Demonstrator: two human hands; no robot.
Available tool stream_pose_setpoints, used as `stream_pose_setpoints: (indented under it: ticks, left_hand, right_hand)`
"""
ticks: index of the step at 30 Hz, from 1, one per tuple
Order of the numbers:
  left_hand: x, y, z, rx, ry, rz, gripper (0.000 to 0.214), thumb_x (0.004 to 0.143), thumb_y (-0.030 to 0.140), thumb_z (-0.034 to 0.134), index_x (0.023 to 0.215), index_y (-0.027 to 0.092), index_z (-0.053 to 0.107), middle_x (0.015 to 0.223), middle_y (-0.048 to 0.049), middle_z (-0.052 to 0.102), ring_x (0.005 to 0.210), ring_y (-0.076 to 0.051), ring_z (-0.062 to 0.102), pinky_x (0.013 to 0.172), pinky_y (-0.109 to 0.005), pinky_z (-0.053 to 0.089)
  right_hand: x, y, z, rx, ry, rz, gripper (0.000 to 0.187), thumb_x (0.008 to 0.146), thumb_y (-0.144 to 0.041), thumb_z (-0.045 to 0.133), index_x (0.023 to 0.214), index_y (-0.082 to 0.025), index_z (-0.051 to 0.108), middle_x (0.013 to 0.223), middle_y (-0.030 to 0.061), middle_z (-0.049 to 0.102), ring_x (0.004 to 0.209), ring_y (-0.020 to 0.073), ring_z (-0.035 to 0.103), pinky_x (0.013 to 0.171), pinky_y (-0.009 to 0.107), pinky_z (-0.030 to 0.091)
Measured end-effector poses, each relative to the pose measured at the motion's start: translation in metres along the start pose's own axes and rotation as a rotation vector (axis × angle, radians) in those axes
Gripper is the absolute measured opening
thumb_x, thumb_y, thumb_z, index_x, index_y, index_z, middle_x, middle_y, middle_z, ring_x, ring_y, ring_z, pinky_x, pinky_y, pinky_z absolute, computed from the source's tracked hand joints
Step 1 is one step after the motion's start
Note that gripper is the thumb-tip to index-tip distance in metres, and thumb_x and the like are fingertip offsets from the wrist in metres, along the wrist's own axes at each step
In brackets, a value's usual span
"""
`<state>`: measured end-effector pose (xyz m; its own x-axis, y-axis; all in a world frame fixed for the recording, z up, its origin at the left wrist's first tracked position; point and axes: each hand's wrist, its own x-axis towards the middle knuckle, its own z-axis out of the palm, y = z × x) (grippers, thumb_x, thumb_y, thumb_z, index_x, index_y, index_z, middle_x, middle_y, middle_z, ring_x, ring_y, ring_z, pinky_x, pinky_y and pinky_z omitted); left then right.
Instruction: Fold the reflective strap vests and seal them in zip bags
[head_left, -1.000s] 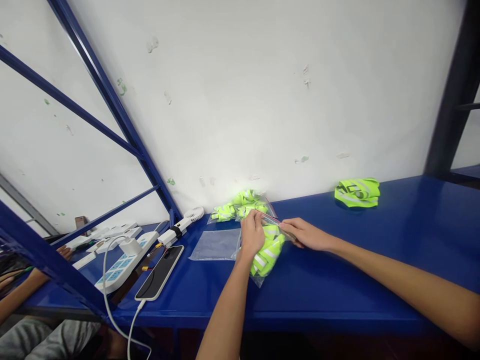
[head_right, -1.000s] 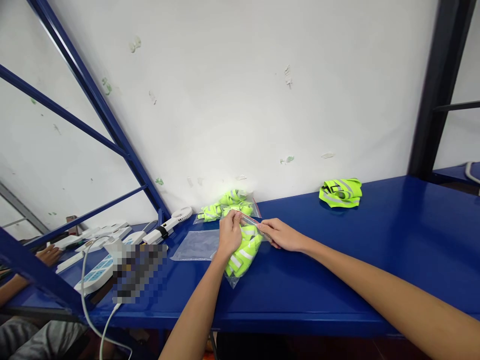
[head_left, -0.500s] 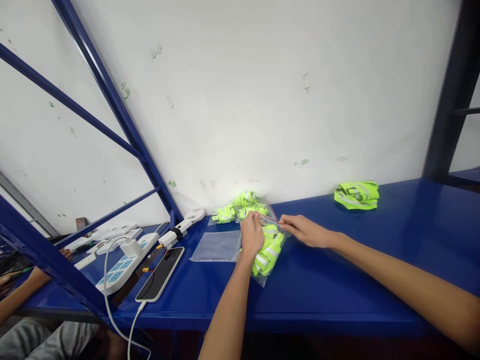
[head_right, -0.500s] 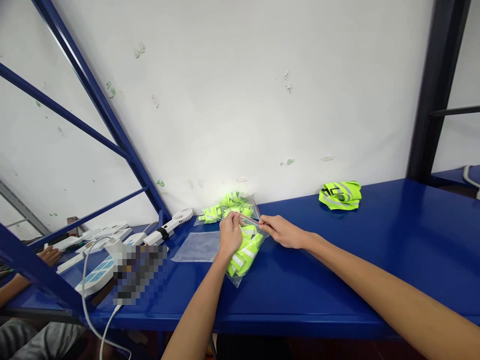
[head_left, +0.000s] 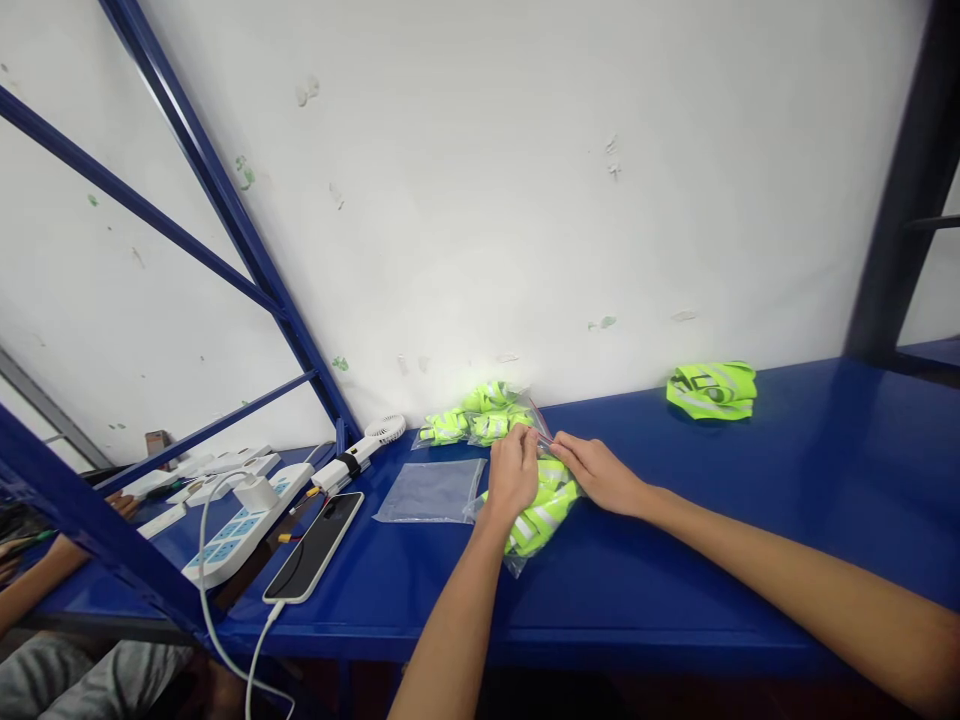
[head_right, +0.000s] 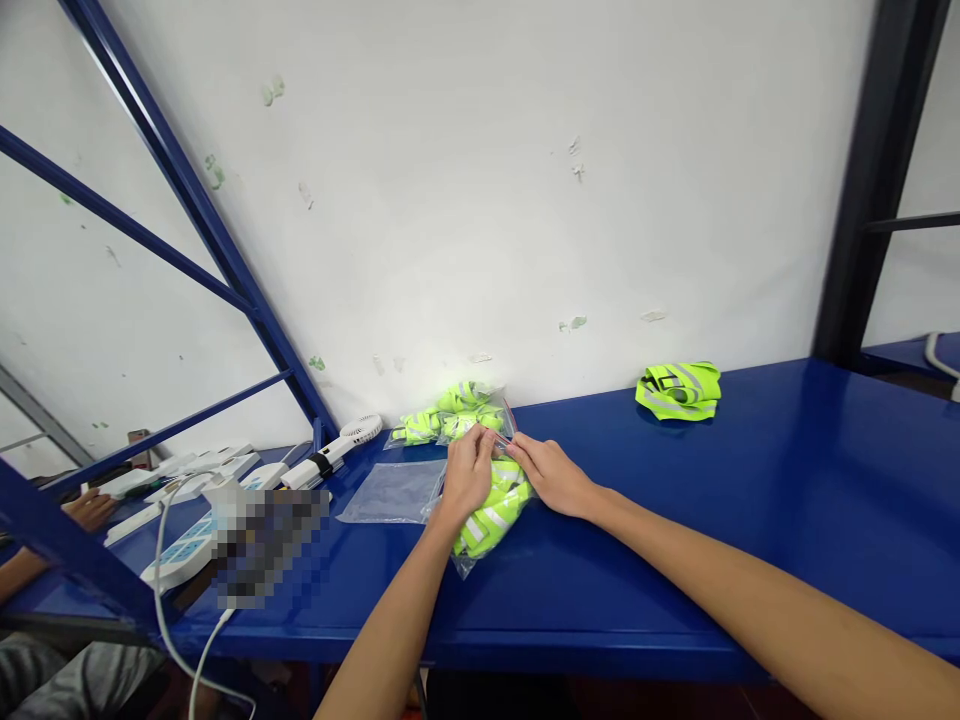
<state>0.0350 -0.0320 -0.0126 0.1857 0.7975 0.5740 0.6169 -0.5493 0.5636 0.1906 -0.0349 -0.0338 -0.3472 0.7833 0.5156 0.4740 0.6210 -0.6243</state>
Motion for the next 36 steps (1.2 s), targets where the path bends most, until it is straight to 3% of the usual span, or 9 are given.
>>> stream_pose_setpoints:
  ticks: [3,6,8,14,20,25,29,33,36]
  left_hand:
    - [0.002,0.011,-0.018,0.019,0.068,0.043,0.035,0.098,0.036,0.030,0.085,0.020,0.059,0.079,-0.0034,0.065,0.075,-0.018,0.060,0.072,-0.029,0.042]
    - [0.004,0.007,-0.051,0.052,0.323,0.170,0.031,0.096,0.034,0.033,0.099,0.021,0.061,0.104,-0.0070,0.066,0.104,-0.021,0.057,0.091,-0.031,0.040]
    - [0.004,-0.012,-0.071,0.123,0.493,0.140,0.035,0.097,0.031,0.027,0.093,0.019,0.060,0.097,-0.0079,0.066,0.100,-0.021,0.057,0.091,-0.032,0.040]
    - [-0.005,-0.085,-0.081,0.413,-0.019,-0.010,0.030,0.092,0.032,0.034,0.084,0.020,0.061,0.091,-0.0067,0.067,0.092,-0.024,0.059,0.083,-0.033,0.041]
    - [-0.009,-0.077,-0.069,0.411,-0.289,-0.055,0.037,0.092,0.037,0.032,0.076,0.021,0.062,0.076,-0.0044,0.067,0.077,-0.022,0.062,0.071,-0.030,0.039]
    - [-0.014,-0.069,-0.066,0.388,-0.292,-0.032,0.036,0.091,0.036,0.033,0.080,0.021,0.065,0.085,-0.0061,0.069,0.084,-0.023,0.062,0.075,-0.031,0.041]
    - [-0.015,-0.067,-0.063,0.395,-0.220,-0.015,0.034,0.092,0.034,0.033,0.089,0.022,0.065,0.094,-0.0063,0.069,0.093,-0.024,0.061,0.082,-0.033,0.041]
    - [-0.016,-0.061,-0.063,0.360,-0.222,0.074,0.028,0.091,0.029,0.037,0.085,0.022,0.064,0.092,-0.0050,0.068,0.091,-0.022,0.060,0.084,-0.032,0.042]
    - [-0.016,-0.053,-0.061,0.352,-0.222,0.123,0.027,0.091,0.027,0.038,0.086,0.022,0.064,0.092,-0.0057,0.068,0.091,-0.022,0.060,0.083,-0.032,0.042]
  right_hand:
    - [-0.001,-0.005,-0.002,-0.019,0.014,-0.045,0.034,0.098,-0.044,0.030,0.076,-0.025,0.046,0.060,-0.0016,0.051,0.051,0.0161,0.046,0.056,0.029,0.031]
    - [0.004,0.001,-0.019,-0.056,0.121,-0.074,0.034,0.097,-0.046,0.032,0.081,-0.025,0.052,0.061,-0.0012,0.052,0.051,0.0152,0.044,0.056,0.028,0.033]
    - [0.012,0.016,-0.035,-0.090,0.293,-0.012,0.036,0.096,-0.050,0.033,0.085,-0.024,0.055,0.064,-0.0001,0.053,0.055,0.0159,0.047,0.058,0.028,0.037]
    - [0.030,0.083,-0.061,-0.107,0.466,0.377,0.056,0.094,-0.057,0.015,0.110,-0.019,0.054,0.081,0.0085,0.065,0.069,0.0226,0.061,0.063,0.036,0.050]
    - [0.022,0.098,-0.085,-0.331,0.475,0.344,0.047,0.088,-0.045,0.043,0.127,-0.020,0.052,0.140,0.0154,0.044,0.133,0.0326,0.035,0.109,0.049,0.027]
    - [0.000,0.125,-0.135,-0.759,0.584,0.468,0.049,0.087,-0.038,0.044,0.130,-0.017,0.053,0.152,0.0166,0.028,0.140,0.0413,0.014,0.109,0.059,0.017]
    - [-0.015,0.149,-0.168,-0.611,0.423,0.748,0.052,0.090,-0.049,0.033,0.121,-0.018,0.062,0.130,0.0239,0.054,0.118,0.0455,0.047,0.092,0.065,0.033]
    - [-0.012,0.152,-0.183,-0.612,0.483,0.727,0.056,0.094,-0.041,0.025,0.134,-0.012,0.049,0.125,0.0255,0.057,0.118,0.0414,0.049,0.092,0.055,0.037]
    - [-0.008,0.152,-0.181,-0.563,0.377,0.653,0.046,0.087,-0.035,0.042,0.123,-0.012,0.061,0.123,0.0206,0.061,0.113,0.0344,0.054,0.091,0.043,0.040]
